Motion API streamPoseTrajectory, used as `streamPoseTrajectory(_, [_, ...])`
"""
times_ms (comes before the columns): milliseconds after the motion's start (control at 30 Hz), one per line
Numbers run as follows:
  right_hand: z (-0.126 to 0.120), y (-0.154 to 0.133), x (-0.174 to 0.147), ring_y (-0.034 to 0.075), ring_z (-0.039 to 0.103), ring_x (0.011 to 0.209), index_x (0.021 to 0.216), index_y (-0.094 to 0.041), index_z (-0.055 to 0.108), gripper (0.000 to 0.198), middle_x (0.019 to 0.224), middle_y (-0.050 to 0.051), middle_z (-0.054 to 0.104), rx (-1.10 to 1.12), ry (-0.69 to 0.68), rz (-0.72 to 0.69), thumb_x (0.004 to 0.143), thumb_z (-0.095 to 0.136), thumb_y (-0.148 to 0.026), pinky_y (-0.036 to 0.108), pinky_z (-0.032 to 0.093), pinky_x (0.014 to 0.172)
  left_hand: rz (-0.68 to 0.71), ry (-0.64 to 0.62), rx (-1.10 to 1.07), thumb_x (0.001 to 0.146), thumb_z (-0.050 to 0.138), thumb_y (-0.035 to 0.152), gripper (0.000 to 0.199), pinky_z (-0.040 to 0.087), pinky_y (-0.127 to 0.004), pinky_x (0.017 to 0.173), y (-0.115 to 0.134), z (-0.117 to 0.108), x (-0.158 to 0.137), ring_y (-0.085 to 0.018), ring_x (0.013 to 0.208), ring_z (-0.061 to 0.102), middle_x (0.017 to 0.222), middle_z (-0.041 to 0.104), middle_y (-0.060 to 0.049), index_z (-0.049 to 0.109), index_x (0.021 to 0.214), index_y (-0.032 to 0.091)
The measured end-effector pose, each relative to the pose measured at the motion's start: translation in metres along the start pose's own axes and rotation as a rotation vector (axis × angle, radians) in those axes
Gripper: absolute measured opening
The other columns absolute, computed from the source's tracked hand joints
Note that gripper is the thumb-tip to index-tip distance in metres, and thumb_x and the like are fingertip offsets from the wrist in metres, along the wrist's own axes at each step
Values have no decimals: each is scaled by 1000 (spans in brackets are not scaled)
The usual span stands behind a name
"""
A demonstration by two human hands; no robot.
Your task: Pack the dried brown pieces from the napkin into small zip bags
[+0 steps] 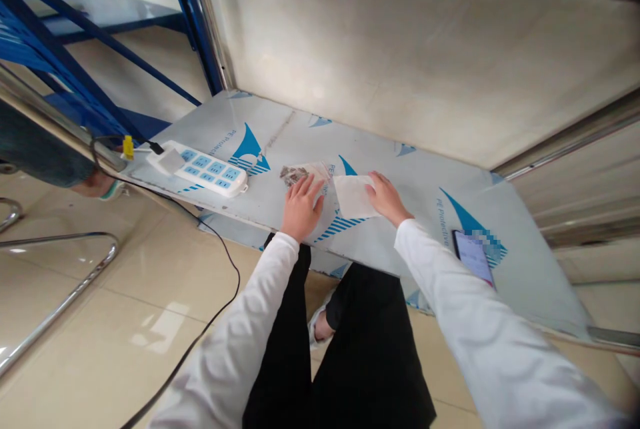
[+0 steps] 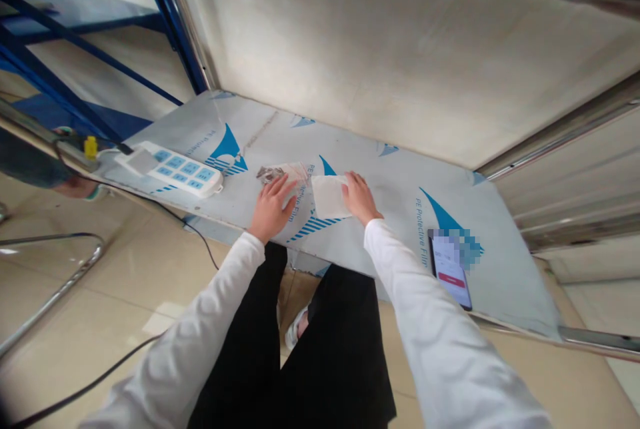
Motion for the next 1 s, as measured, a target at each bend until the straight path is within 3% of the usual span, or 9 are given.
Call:
streamPoseTrajectory(133, [9, 31, -48, 31, 38, 135, 135, -8, 48, 51, 144, 20, 44, -54, -96, 77, 90, 47, -34, 45, 34, 108, -3, -116, 183, 90, 46, 26, 41, 19, -56, 113, -10, 23, 10, -30, 141, 30, 151, 38, -9, 57, 129, 26])
streamPoseTrajectory(267, [16, 20, -92, 35, 32, 138, 138, -5, 42, 57, 149, 24, 35, -113, -94, 245, 94, 42, -40, 49, 31, 108, -14, -64, 258, 90, 45, 25, 38, 14, -58, 114, -17, 19, 3, -31, 142, 27, 150, 40, -11, 61, 124, 22])
streamPoseTrajectory(367, [16, 4, -116, 36, 30, 138, 139, -6, 41, 57, 150, 22, 33, -123, -56, 329, 94, 39, -43, 52, 28, 108, 79, -38, 233, 93, 38, 26, 42, 17, -51, 116, 3, 21, -5, -28, 142, 29, 148, 41, -13, 56, 130, 17])
streamPoseTrajectory(467, [16, -4, -131, 38, 28, 138, 140, -6, 40, 61, 151, 21, 33, -115, 4, 369, 94, 38, -46, 55, 24, 108, 291, -148, 171, 96, 32, 29, 46, 21, -44, 117, 39, 42, -15, -24, 140, 32, 149, 40, -9, 47, 138, 17])
streamPoseTrajectory(633, [19, -3, -145, 41, 24, 140, 143, -7, 37, 66, 153, 20, 29, -104, 7, 377, 94, 35, -52, 60, 20, 109, 288, -249, 187, 97, 31, 30, 47, 22, -49, 116, 57, 68, -30, -27, 139, 34, 149, 41, -9, 43, 140, 17])
streamPoseTrajectory(733, [11, -2, -147, 40, 21, 141, 144, -9, 36, 68, 153, 20, 28, -85, 35, 385, 94, 32, -54, 60, 17, 111, 295, -235, 172, 97, 32, 33, 49, 21, -49, 116, 52, 61, -30, -27, 140, 33, 149, 40, -9, 41, 142, 16])
streamPoseTrajectory(800, [0, -4, -146, 39, 18, 142, 145, -8, 34, 68, 154, 20, 25, -62, 102, 384, 95, 30, -54, 60, 16, 111, 252, -156, 148, 96, 33, 34, 49, 23, -46, 115, 41, 48, -22, -26, 139, 34, 149, 41, -11, 41, 141, 15])
streamPoseTrajectory(900, [-16, -15, -142, 37, 15, 144, 143, -12, 36, 62, 154, 19, 26, -13, 202, 322, 96, 30, -50, 60, 16, 111, 65, 35, 171, 94, 38, 35, 51, 26, -45, 113, 11, 22, 1, -27, 138, 34, 147, 42, -15, 42, 140, 13])
streamPoseTrajectory(1000, [-20, -33, -135, 35, 17, 144, 137, -15, 45, 52, 152, 17, 32, 36, 239, 237, 95, 34, -43, 58, 17, 112, -59, 32, 287, 90, 47, 32, 43, 26, -49, 109, -15, 8, 23, -32, 134, 38, 142, 49, -14, 58, 127, 16])
Point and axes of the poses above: each hand's wrist, its own x-axis towards the middle knuckle, its own z-axis out of the palm, y = z × x, the point moved 5 cm from there along x, towards the middle knuckle
